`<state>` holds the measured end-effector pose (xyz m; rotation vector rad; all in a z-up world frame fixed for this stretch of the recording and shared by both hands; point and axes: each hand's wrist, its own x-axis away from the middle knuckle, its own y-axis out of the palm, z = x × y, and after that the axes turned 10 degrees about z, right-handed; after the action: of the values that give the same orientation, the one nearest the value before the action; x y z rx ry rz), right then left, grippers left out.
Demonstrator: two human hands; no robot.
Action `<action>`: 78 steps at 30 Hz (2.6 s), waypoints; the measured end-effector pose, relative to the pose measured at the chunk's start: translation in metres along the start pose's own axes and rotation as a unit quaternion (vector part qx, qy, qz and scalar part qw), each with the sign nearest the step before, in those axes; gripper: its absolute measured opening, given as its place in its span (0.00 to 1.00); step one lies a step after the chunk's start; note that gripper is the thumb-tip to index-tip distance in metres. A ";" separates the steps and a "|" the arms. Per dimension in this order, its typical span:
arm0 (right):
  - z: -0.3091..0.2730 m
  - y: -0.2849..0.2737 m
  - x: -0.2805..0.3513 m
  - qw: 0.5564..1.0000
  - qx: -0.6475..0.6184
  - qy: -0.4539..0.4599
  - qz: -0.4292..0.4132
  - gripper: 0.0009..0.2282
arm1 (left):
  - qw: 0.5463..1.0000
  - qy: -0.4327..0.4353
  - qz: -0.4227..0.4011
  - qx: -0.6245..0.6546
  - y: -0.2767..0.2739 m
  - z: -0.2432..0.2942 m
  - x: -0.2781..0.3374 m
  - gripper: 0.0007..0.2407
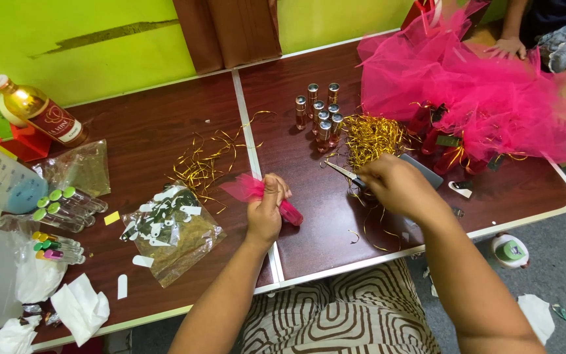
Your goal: The person wraps a small cylindrical container with pink tulle fabric, gathers the fabric at the top, and secures it with a gold twist tie. They then use scissors to trim the excess tie and adjust the wrapped item.
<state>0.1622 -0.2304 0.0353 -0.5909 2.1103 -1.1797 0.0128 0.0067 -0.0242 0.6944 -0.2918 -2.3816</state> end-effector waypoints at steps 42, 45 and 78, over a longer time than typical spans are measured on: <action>-0.030 -0.030 -0.041 0.995 -0.079 -0.013 0.054 0.08 | 0.999 0.013 -0.033 0.013 -0.003 -0.002 -0.001 0.23; -0.016 -0.034 -0.025 0.990 -0.109 0.014 0.088 0.09 | 0.999 0.018 -0.033 0.009 -0.003 0.000 -0.001 0.23; 0.003 0.008 0.053 0.993 -0.116 0.009 -0.003 0.04 | 0.998 0.018 -0.056 -0.029 -0.003 -0.004 0.001 0.23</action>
<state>0.1272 -0.2629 0.0106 -0.6929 2.2801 -0.9522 0.0126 0.0085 -0.0293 0.7425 -0.1710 -2.4709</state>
